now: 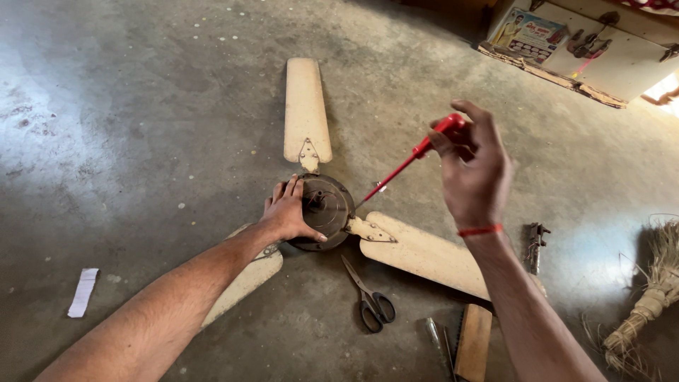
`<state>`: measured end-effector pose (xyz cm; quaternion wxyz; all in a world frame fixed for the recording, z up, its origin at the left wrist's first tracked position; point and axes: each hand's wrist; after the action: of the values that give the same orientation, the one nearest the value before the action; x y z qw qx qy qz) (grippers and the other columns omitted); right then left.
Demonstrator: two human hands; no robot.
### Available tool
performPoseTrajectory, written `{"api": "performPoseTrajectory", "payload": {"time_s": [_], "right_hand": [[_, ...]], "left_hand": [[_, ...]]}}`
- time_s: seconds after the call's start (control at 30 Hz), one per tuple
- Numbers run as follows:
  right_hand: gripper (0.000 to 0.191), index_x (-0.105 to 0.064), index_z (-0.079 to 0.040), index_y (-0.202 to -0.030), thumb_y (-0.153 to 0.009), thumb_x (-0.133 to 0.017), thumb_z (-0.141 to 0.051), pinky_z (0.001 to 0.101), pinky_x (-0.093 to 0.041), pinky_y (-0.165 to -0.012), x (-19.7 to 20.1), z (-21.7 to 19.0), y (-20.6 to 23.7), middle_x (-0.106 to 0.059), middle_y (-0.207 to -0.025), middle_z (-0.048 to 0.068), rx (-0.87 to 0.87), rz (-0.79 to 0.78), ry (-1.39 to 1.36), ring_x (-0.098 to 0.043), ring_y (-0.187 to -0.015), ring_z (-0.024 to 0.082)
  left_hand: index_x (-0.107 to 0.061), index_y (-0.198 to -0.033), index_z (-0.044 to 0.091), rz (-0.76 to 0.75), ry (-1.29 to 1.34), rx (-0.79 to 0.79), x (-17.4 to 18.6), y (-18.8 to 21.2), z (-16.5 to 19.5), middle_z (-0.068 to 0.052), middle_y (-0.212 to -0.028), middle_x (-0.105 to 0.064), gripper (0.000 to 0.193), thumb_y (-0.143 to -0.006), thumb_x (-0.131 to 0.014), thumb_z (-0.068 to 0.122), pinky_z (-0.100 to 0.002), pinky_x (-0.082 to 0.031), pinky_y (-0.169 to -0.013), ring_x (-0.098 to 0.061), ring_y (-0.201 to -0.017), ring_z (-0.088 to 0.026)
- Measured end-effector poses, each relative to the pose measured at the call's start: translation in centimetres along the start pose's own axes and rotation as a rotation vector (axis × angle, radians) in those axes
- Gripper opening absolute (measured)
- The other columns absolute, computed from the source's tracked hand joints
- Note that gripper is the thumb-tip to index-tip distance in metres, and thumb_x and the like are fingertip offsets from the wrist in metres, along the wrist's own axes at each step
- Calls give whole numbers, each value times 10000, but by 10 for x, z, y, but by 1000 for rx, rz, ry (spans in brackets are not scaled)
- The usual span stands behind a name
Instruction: The person kneels on a concrete floor servicing a disassembled ceiling fan lying flat. They hold a fan blade steady with one hand while using a red screwdriver to unscrew the mounting screws attaching the blades to the central motor hub, working around the hub screw by screw.
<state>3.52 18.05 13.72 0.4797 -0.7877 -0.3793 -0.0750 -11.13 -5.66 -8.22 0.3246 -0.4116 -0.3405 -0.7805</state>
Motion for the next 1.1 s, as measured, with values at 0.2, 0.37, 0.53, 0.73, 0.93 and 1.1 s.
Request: {"api": "performPoseTrajectory", "payload": {"time_s": [0.2,0.37,0.53,0.73,0.93,1.1], "right_hand": [[392,-685,-64,-1349,-979,-814,-69,291,-658,-932,15,-28,17,-770,-1117,58,-65,-19,-116,-756,-1026,151],[394,-696,-53,-1343,-972,-826,-54,268,-652,-903,15,-37,17,-768,-1103,44,-49,-22,-93,-755,-1013,131],[390,-718,-32,-1308,-943,-852,-59,268,-638,-836,13,-37,17,-770,-1067,53,17,-2,-4,-761,-966,137],[386,-716,-45,-1307,-945,-850,-53,255,-651,-825,8,-36,20,-769,-1066,51,43,-4,-15,-770,-960,129],[390,-719,-36,-1304,-940,-859,-44,256,-629,-798,7,-37,20,-758,-1028,51,41,-8,-9,-765,-932,127],[378,-720,-41,-1295,-943,-854,-59,260,-633,-795,7,-37,20,-749,-1031,54,27,-25,-8,-765,-934,131]], "left_hand": [[-88,-1614,15,6,-1,-13,-1,-3,-4,-152,-1719,-46,1589,-470,-975,669,-602,-217,-1237,-62,-1571,-400],[-69,-1615,11,-21,-8,-6,0,-3,-3,-153,-1719,-24,1593,-483,-972,674,-599,-201,-1243,-50,-1572,-401],[-60,-1620,21,-14,-7,-3,0,-3,-2,-145,-1723,-19,1599,-476,-972,667,-596,-197,-1249,-41,-1573,-403],[-36,-1617,10,-40,-32,-1,0,-3,-2,-151,-1720,-7,1610,-490,-967,685,-596,-190,-1254,-26,-1576,-403],[-36,-1616,9,-42,-25,10,1,-1,-1,-149,-1722,1,1608,-493,-970,680,-595,-184,-1254,-21,-1576,-401],[-36,-1621,15,-43,-27,11,1,-1,1,-146,-1723,-6,1606,-492,-970,672,-592,-196,-1252,-32,-1576,-396]]}}
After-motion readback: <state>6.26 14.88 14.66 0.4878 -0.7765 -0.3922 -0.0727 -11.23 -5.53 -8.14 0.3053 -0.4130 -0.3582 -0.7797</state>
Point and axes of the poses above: each hand's wrist, its own y-axis away from the middle knuckle, its own x-axis out of the back of the hand, z = x × y
